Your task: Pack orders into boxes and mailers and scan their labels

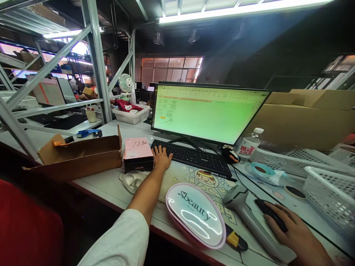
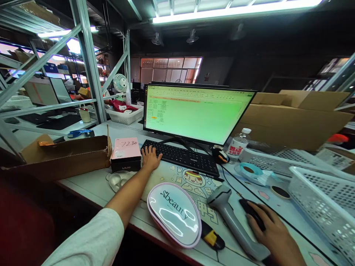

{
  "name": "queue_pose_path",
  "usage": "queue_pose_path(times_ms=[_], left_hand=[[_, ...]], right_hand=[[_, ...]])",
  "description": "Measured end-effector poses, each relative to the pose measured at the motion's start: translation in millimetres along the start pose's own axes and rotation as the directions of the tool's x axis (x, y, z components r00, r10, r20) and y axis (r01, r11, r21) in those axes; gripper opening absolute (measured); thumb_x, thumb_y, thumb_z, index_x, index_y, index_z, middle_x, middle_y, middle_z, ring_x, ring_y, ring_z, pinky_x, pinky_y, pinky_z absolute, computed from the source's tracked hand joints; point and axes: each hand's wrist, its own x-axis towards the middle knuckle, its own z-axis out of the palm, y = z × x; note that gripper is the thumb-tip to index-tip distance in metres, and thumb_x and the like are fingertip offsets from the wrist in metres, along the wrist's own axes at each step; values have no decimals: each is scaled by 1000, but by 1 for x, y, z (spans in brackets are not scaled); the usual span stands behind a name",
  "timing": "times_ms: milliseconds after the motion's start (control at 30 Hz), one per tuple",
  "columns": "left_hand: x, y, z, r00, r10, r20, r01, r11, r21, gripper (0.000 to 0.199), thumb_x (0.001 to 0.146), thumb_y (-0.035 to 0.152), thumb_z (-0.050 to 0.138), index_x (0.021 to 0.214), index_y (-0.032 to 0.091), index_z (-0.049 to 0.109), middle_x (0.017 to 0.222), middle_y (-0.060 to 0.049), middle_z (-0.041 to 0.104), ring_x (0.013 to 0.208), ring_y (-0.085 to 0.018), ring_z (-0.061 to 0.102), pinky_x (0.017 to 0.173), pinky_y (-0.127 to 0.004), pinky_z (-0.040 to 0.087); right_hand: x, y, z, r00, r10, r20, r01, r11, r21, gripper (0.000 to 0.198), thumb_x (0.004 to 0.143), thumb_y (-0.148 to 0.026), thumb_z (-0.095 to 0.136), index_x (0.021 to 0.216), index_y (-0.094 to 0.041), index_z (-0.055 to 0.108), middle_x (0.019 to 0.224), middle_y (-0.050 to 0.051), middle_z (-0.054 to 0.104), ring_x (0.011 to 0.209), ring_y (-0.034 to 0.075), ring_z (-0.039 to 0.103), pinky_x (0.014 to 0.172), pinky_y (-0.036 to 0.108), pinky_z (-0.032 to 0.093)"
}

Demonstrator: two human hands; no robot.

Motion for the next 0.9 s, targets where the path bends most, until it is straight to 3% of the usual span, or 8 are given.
queue_pose_path(times_ms=[233,400,600,900], left_hand=[[-1,1,-5,1000,0,21,0,1000,3,66,106,59,35,153,16,53,171,-14,38,160,-40,28,133,-61,18],[-1,-1,-6,999,4,43,-3,1000,-8,64,104,62,38,149,20,57,173,-12,36,159,-40,29,133,-61,17],[0,-2,-4,999,8,33,-8,1000,-14,66,104,65,39,146,19,58,173,-11,36,160,-40,27,133,-62,18],[-1,-1,-4,1000,15,22,-14,1000,-27,66,104,64,40,148,18,57,173,-12,35,162,-40,23,134,-62,15]], right_hand=[[-4,-22,-13,999,25,31,-25,1000,3,57,84,-60,47,127,-28,65,132,15,64,126,38,67,115,51,51],[-6,-39,-22,998,52,41,-51,998,-27,63,85,-63,44,129,-25,66,134,17,65,126,39,67,109,54,55],[-9,-37,-21,994,92,64,-88,994,-68,75,85,-71,40,136,-22,66,140,18,63,128,41,65,97,55,61],[-12,-43,-30,992,102,78,-93,989,-114,73,87,-68,38,135,-22,67,138,19,64,121,41,69,92,55,62]])
